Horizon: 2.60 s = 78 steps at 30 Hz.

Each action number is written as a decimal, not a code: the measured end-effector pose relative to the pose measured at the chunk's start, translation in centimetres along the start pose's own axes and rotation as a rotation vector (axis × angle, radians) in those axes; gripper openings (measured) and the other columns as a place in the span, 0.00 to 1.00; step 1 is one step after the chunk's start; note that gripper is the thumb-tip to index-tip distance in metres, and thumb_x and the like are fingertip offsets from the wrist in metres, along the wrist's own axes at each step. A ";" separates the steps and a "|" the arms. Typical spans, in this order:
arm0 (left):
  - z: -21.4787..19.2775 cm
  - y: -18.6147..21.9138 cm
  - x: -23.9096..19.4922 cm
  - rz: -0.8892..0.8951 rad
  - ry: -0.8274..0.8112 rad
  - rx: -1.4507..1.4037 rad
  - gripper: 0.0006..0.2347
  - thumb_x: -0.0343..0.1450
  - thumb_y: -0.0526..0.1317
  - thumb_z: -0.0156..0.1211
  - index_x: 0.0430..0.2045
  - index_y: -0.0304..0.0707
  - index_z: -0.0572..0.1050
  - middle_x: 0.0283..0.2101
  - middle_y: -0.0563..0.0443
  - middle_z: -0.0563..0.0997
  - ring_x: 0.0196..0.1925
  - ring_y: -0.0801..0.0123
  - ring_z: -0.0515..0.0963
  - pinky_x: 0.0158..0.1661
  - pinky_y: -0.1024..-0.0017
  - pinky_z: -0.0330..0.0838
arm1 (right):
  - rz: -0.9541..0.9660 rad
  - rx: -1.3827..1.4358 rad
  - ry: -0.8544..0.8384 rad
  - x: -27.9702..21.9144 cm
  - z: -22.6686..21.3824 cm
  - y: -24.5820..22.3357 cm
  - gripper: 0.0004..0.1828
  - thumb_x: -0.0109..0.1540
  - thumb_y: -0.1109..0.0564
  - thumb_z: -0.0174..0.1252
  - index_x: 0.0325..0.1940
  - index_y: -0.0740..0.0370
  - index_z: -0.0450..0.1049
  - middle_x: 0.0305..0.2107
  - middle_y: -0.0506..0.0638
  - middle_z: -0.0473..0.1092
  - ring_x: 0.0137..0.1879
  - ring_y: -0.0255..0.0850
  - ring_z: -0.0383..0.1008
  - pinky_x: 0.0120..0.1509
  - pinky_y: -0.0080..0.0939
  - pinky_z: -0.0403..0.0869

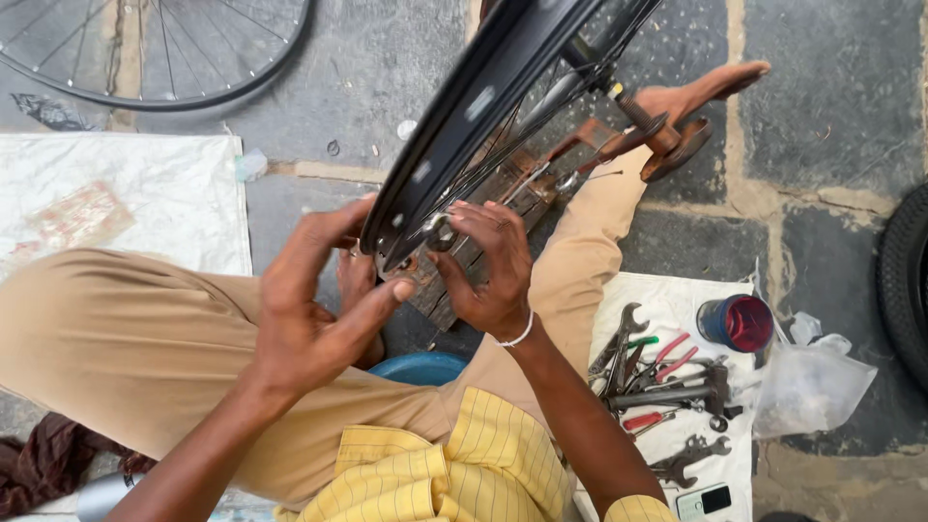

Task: The person sits on the ground and works on a bicycle wheel mounted on a wooden stand. They use a small tool to adjust the spokes and tighten the nipples along the rim, rotating the wheel periodically to access different sections.

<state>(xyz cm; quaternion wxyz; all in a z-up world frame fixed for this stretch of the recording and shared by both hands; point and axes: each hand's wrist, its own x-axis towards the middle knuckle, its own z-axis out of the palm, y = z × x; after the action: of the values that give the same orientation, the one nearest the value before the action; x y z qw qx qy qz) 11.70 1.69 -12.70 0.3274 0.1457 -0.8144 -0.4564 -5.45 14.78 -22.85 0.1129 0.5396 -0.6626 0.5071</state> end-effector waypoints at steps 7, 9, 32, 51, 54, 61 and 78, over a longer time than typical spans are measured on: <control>0.2 3.3 5.7 0.078 0.023 -0.145 0.26 0.67 0.34 0.71 0.62 0.35 0.72 0.43 0.52 0.77 0.38 0.76 0.76 0.36 0.76 0.72 | -0.007 0.347 -0.011 11.6 -4.4 -4.4 0.18 0.65 0.64 0.66 0.59 0.64 0.73 0.54 0.53 0.73 0.62 0.46 0.72 0.70 0.48 0.68; 0.4 4.7 7.5 0.117 0.062 -0.187 0.24 0.66 0.35 0.72 0.57 0.34 0.74 0.42 0.53 0.75 0.34 0.78 0.72 0.32 0.78 0.68 | 0.174 0.701 -0.107 14.0 -6.1 -5.3 0.25 0.63 0.63 0.63 0.64 0.64 0.68 0.60 0.51 0.70 0.65 0.43 0.70 0.71 0.49 0.70; 0.4 3.4 8.5 0.234 -0.063 -0.511 0.24 0.70 0.35 0.71 0.60 0.22 0.72 0.54 0.46 0.75 0.54 0.72 0.78 0.53 0.76 0.73 | -0.159 0.023 0.348 9.6 0.0 -5.6 0.20 0.75 0.47 0.50 0.60 0.68 0.63 0.61 0.65 0.69 0.68 0.56 0.75 0.68 0.49 0.77; 1.3 3.8 7.6 0.173 0.113 -0.276 0.23 0.67 0.38 0.73 0.55 0.32 0.74 0.41 0.53 0.74 0.35 0.79 0.69 0.33 0.80 0.66 | 0.168 0.568 0.232 10.4 -2.6 -3.5 0.18 0.70 0.66 0.61 0.64 0.73 0.70 0.57 0.61 0.72 0.64 0.45 0.72 0.73 0.45 0.69; 1.5 3.4 7.4 0.137 0.126 -0.323 0.23 0.65 0.39 0.74 0.54 0.32 0.74 0.42 0.53 0.74 0.33 0.81 0.68 0.30 0.82 0.66 | 0.215 0.799 -0.041 11.7 -4.6 -3.7 0.26 0.66 0.65 0.61 0.68 0.69 0.67 0.62 0.59 0.68 0.69 0.43 0.69 0.75 0.47 0.69; 1.8 2.8 7.1 0.157 0.105 -0.410 0.22 0.66 0.42 0.75 0.51 0.31 0.75 0.45 0.53 0.74 0.33 0.83 0.69 0.30 0.82 0.66 | 0.297 0.686 -0.395 14.3 -7.6 -4.1 0.26 0.65 0.63 0.57 0.68 0.71 0.68 0.64 0.60 0.69 0.71 0.45 0.69 0.79 0.46 0.64; 1.8 2.7 7.2 0.085 0.075 -0.417 0.22 0.65 0.43 0.76 0.49 0.30 0.77 0.44 0.52 0.74 0.32 0.85 0.69 0.28 0.83 0.65 | 0.031 0.167 -0.138 13.6 -6.0 -5.3 0.19 0.64 0.60 0.64 0.57 0.67 0.72 0.50 0.55 0.77 0.56 0.44 0.81 0.61 0.44 0.79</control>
<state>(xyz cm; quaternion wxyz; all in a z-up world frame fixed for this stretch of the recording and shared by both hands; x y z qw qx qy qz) 5.32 0.42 -8.16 0.3996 0.0574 -0.6948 -0.5952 -8.82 11.89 -7.66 0.0139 0.5704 -0.6323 0.5240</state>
